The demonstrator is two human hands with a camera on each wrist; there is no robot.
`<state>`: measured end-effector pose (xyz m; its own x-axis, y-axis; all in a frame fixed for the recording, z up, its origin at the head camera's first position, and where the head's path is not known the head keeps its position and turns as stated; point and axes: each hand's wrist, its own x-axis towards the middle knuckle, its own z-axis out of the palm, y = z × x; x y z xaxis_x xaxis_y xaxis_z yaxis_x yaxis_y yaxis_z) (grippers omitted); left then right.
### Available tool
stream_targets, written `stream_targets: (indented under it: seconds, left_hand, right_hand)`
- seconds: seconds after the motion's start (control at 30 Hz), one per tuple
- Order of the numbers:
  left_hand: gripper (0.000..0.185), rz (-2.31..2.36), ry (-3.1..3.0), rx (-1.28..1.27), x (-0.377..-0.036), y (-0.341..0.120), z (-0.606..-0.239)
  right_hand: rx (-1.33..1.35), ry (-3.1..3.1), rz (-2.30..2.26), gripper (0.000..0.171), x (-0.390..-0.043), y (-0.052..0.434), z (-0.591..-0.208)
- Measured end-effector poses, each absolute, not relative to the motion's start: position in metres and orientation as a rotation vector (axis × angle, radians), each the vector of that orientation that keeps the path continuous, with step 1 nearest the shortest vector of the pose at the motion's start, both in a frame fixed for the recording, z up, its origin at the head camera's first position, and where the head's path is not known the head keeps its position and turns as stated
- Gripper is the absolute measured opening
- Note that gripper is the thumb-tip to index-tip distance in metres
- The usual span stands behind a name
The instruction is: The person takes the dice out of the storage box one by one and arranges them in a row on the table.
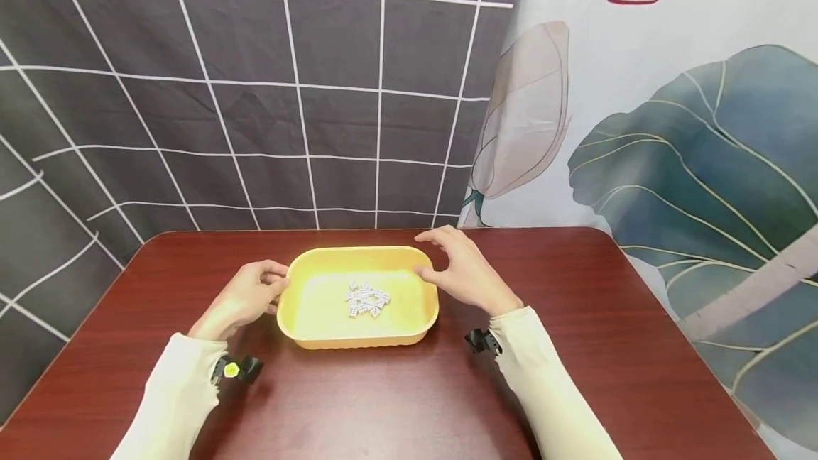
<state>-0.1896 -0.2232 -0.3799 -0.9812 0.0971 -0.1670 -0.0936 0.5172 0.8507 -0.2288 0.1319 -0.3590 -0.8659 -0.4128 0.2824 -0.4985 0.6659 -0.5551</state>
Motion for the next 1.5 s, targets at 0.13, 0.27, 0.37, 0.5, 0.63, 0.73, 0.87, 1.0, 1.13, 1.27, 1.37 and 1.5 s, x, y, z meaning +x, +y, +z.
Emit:
stream_targets:
  seconds: [0.13,0.27,0.37,0.5,0.63,0.73,0.87,1.0,1.13,1.27,1.37,1.5]
  left_hand:
    - [0.035,1.469,2.575,-0.034,-0.191,-0.224,-0.382]
    - [0.035,1.492,2.586,-0.05,-0.192,-0.223,-0.385]
    - [0.035,1.516,2.585,-0.073,-0.194,-0.221,-0.387]
    - [0.035,1.538,2.607,-0.09,-0.198,-0.219,-0.389]
    - [0.035,1.519,2.687,-0.094,-0.2,-0.215,-0.389]
    - [0.035,1.502,2.723,-0.1,-0.201,-0.213,-0.39]
    - [0.035,1.513,2.692,-0.095,-0.201,-0.215,-0.39]
    - [0.039,1.535,2.627,-0.05,-0.2,-0.218,-0.389]
    - [0.042,1.54,2.614,-0.02,-0.2,-0.22,-0.387]
    - [0.041,1.544,2.628,-0.034,-0.2,-0.22,-0.387]
    - [0.041,1.542,2.63,-0.035,-0.199,-0.22,-0.388]
    - [0.04,1.553,2.625,-0.03,-0.199,-0.219,-0.388]
  right_hand:
    - [0.785,-2.73,0.997,0.045,-0.233,0.125,-0.361]
    - [0.833,-2.711,1.006,0.044,-0.236,0.118,-0.363]
    - [0.848,-2.72,0.996,0.044,-0.236,0.115,-0.365]
    - [0.833,-2.765,0.988,0.046,-0.238,0.111,-0.368]
    - [0.848,-2.794,0.995,0.047,-0.238,0.11,-0.371]
    - [0.869,-2.812,0.983,0.047,-0.238,0.108,-0.372]
    - [0.876,-2.849,0.957,0.046,-0.239,0.103,-0.373]
    - [0.889,-2.869,0.936,0.044,-0.24,0.096,-0.374]
    - [0.91,-2.889,0.909,0.04,-0.243,0.088,-0.377]
    - [0.907,-2.903,0.89,0.037,-0.244,0.083,-0.38]
    - [0.911,-2.899,0.839,0.035,-0.244,0.079,-0.383]
    - [0.864,-2.948,0.777,0.032,-0.242,0.076,-0.387]
